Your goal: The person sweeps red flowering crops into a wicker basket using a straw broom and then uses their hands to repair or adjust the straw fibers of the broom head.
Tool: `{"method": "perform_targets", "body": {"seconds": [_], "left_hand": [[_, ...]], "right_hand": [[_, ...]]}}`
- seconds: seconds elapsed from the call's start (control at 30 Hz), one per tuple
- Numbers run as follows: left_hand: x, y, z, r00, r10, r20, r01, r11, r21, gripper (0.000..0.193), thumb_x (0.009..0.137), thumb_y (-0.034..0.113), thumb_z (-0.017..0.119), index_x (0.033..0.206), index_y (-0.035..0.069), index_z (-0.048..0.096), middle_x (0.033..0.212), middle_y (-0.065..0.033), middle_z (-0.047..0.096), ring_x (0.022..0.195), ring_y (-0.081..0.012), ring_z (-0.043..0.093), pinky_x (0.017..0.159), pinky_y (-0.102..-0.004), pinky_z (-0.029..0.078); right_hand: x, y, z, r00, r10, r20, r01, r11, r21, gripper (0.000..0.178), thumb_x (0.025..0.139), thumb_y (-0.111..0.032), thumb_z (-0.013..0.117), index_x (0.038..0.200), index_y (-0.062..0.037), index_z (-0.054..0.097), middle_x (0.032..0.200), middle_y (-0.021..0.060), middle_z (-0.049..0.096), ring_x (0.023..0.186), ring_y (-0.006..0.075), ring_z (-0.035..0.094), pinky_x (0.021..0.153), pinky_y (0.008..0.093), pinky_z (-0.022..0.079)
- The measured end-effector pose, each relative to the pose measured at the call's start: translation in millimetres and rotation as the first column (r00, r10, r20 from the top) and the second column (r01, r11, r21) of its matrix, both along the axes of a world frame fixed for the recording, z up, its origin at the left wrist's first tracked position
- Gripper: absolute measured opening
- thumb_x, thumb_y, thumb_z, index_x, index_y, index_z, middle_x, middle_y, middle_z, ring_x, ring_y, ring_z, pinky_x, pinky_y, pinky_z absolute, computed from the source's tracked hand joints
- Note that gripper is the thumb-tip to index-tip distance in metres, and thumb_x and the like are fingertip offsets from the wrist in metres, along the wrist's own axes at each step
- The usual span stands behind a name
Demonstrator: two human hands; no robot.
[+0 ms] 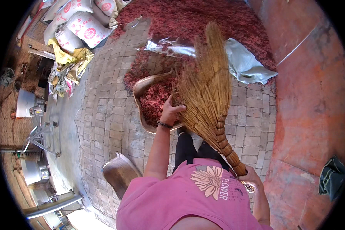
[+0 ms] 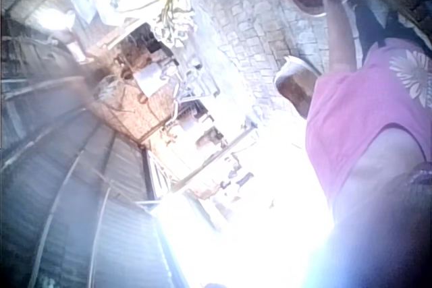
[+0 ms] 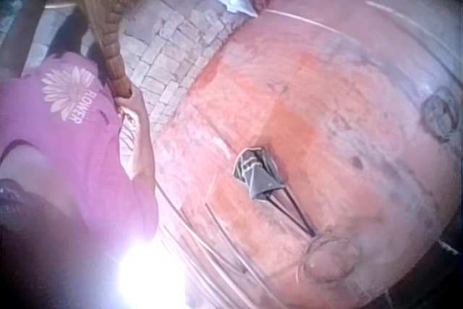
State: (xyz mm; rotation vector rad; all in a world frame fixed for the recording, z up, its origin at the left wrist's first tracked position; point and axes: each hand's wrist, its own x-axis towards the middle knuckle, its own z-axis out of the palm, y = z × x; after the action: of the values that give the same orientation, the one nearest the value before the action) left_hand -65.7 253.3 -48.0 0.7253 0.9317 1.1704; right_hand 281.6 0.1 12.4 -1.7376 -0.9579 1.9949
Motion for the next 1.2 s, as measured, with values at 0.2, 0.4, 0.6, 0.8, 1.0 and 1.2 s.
{"method": "perform_targets", "body": {"seconds": [0.2, 0.4, 0.6, 0.8, 1.0, 1.2], "left_hand": [[-7.1, 2.4, -6.2, 0.997, 0.031, -0.076, -0.036, 0.997, -0.066, 0.053, 0.066, -0.01, 0.066, 0.116, 0.0, 0.051, 0.087, -0.0054, 0.062, 0.075, -0.0161, 0.062, 0.069, -0.0285, 0.052], [-39.1, 34.2, -25.2, 0.963, 0.246, -0.11, -0.262, 0.951, -0.164, 0.045, 0.071, -0.009, 0.064, 0.113, 0.0, 0.052, 0.082, -0.0074, 0.063, 0.073, -0.0166, 0.063, 0.058, -0.0258, 0.053], [-84.8, 45.9, -51.8, 0.849, 0.274, -0.451, -0.287, 0.957, 0.041, 0.04, 0.078, 0.009, 0.069, 0.114, 0.002, 0.053, 0.096, -0.0094, 0.064, 0.077, -0.0164, 0.065, 0.059, -0.0254, 0.054], [-32.0, 0.2, -18.3, 0.966, -0.129, 0.224, 0.184, 0.951, -0.247, 0.036, 0.079, 0.006, 0.065, 0.113, 0.0, 0.054, 0.1, -0.008, 0.064, 0.085, -0.0167, 0.064, 0.067, -0.0292, 0.055], [-11.0, -6.3, -15.6, 0.957, 0.011, 0.29, 0.053, 0.976, -0.211, 0.044, 0.071, -0.001, 0.066, 0.113, -0.001, 0.053, 0.103, -0.0092, 0.063, 0.095, -0.0219, 0.061, 0.083, -0.038, 0.051], [-2.7, -5.9, 2.2, 0.935, 0.029, 0.353, 0.05, 0.976, -0.212, 0.044, 0.071, -0.002, 0.065, 0.113, 0.0, 0.052, 0.103, -0.0093, 0.062, 0.095, -0.0228, 0.061, 0.082, -0.0373, 0.052]], "right_hand": [[3.7, -5.2, -11.4, 0.997, -0.041, -0.072, 0.038, 0.999, -0.038, 0.058, 0.061, -0.003, 0.069, 0.116, 0.0028, 0.054, 0.103, 0.0011, 0.059, 0.092, 0.0099, 0.053, 0.085, 0.0258, 0.042], [14.8, -15.0, -23.4, 0.997, 0.083, -0.005, -0.082, 0.993, 0.081, 0.064, 0.062, -0.012, 0.076, 0.12, 0.0025, 0.053, 0.108, 0.0024, 0.06, 0.096, 0.0094, 0.053, 0.088, 0.0268, 0.043], [7.4, -8.0, -9.3, 0.964, 0.145, 0.225, -0.175, 0.977, 0.12, 0.061, 0.06, -0.014, 0.074, 0.116, 0.0, 0.055, 0.094, 0.0034, 0.062, 0.085, 0.0095, 0.054, 0.078, 0.0264, 0.045], [2.6, -2.1, -3.4, 0.943, 0.133, 0.304, -0.197, 0.961, 0.193, 0.057, 0.058, -0.013, 0.07, 0.112, -0.001, 0.056, 0.082, 0.0044, 0.06, 0.076, 0.0103, 0.053, 0.07, 0.0273, 0.045], [-3.6, 6.7, 3.9, 0.955, 0.106, 0.276, -0.175, 0.955, 0.238, 0.052, 0.06, -0.012, 0.069, 0.109, -0.0004, 0.057, 0.081, 0.0068, 0.062, 0.075, 0.0114, 0.056, 0.071, 0.0282, 0.047], [-5.2, -0.2, -14.7, 0.986, 0.057, 0.157, -0.093, 0.969, 0.231, 0.052, 0.06, -0.011, 0.069, 0.11, 0.0, 0.057, 0.081, 0.0076, 0.063, 0.075, 0.011, 0.058, 0.072, 0.0278, 0.048]]}}
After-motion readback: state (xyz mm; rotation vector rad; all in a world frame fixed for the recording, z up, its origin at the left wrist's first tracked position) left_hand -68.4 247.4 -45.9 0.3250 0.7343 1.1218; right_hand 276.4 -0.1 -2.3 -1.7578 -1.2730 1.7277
